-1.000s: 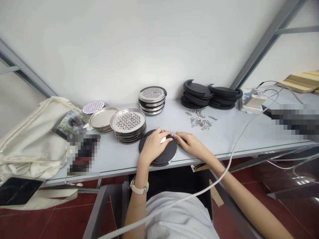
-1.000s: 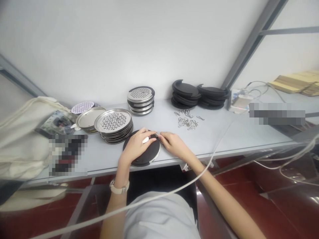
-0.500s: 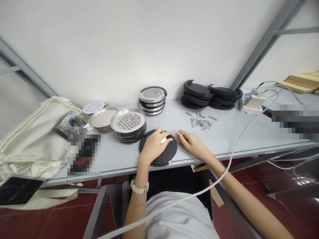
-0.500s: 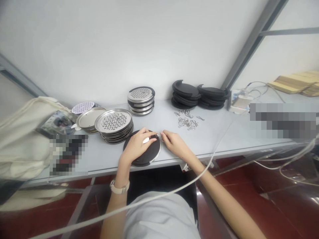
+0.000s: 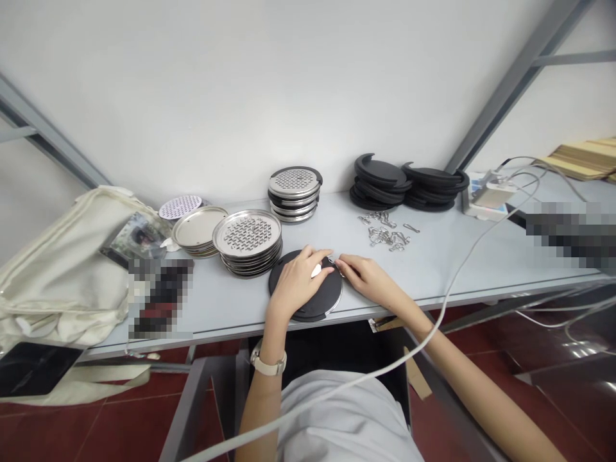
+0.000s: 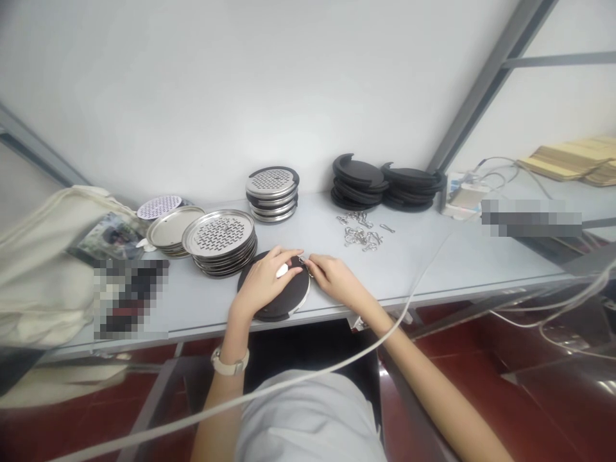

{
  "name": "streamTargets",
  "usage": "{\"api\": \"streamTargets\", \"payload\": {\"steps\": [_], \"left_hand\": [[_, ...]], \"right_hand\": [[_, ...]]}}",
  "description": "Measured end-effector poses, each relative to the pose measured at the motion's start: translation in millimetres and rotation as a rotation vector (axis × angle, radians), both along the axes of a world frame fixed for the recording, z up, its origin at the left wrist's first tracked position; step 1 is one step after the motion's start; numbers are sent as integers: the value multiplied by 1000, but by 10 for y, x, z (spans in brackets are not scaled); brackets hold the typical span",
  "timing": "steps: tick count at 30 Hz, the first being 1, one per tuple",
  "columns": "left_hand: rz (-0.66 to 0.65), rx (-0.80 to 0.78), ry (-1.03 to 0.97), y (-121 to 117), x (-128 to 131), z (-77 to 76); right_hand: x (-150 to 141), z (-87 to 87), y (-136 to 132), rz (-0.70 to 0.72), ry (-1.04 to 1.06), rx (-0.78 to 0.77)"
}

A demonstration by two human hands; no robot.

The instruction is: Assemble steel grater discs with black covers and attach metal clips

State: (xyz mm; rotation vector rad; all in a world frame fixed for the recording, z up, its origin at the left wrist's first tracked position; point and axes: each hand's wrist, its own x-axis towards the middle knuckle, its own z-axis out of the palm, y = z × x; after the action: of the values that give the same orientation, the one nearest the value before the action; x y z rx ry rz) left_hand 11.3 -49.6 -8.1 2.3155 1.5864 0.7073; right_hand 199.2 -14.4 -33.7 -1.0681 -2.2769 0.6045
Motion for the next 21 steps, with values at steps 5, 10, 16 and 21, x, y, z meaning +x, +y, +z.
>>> {"api": "streamTargets", "payload": {"steps": [5, 10, 16, 21], "left_hand": [[-12, 1, -7, 0, -7, -5], [-15, 3, -9, 0, -1, -4], [-16, 0, -7, -3, 4, 10], [-19, -7, -18, -3, -2, 10]], "right_hand": [[-5, 26, 1, -8, 4, -17], [-1, 35, -7, -5, 27, -41], [20, 21, -19, 23, 33, -45], [24, 21, -16, 28, 23, -60]]}}
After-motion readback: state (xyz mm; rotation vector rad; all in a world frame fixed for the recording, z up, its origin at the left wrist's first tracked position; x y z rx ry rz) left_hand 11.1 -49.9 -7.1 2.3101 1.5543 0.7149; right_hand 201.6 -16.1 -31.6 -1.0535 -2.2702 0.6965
